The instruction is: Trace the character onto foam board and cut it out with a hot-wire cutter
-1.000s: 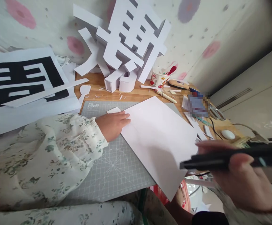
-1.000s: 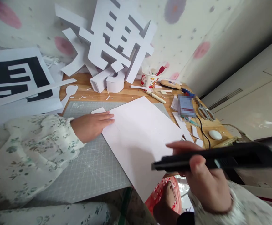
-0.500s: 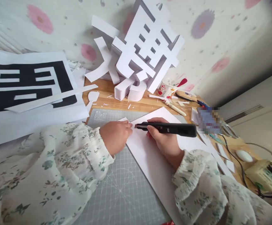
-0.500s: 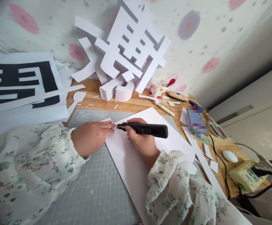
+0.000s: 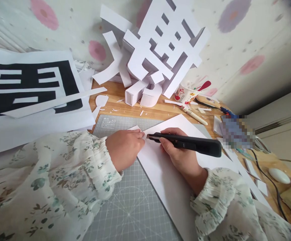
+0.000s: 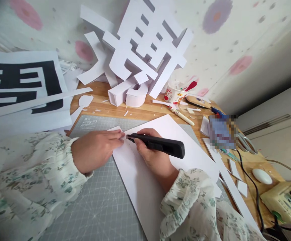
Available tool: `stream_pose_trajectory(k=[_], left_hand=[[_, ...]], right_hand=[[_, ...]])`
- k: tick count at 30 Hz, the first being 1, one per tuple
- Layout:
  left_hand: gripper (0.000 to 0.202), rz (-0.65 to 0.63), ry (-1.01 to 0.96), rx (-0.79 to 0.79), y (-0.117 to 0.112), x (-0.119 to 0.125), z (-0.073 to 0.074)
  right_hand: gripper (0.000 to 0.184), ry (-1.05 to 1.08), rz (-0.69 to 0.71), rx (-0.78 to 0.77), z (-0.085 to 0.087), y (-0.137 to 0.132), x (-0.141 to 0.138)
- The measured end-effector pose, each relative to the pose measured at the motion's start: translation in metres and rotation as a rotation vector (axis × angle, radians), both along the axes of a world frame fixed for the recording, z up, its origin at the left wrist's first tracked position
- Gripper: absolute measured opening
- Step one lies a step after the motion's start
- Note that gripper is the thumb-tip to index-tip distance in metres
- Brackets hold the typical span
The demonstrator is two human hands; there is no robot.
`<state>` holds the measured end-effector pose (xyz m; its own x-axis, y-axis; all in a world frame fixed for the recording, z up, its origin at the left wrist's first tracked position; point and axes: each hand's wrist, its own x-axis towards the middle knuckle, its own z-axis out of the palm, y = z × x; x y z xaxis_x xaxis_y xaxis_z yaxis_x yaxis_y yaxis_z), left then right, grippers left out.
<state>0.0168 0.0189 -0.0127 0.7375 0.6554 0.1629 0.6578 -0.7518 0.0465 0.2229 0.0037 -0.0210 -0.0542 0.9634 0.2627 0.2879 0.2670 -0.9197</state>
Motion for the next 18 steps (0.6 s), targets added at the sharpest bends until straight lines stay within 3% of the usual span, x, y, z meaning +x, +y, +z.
stream_pose_trajectory(k=[11,18], left_hand=[[0.035,0.013,0.014,-0.012,-0.001,-0.001,0.000],[0.028,0.022,0.058,-0.035,-0.001,-0.002,0.007]], right_hand=[[0.014,-0.176,-0.001,0.103,-0.003,-0.009,0.009],[0.013,-0.287,-0.051,0.119,0.006,-0.029,0.012]])
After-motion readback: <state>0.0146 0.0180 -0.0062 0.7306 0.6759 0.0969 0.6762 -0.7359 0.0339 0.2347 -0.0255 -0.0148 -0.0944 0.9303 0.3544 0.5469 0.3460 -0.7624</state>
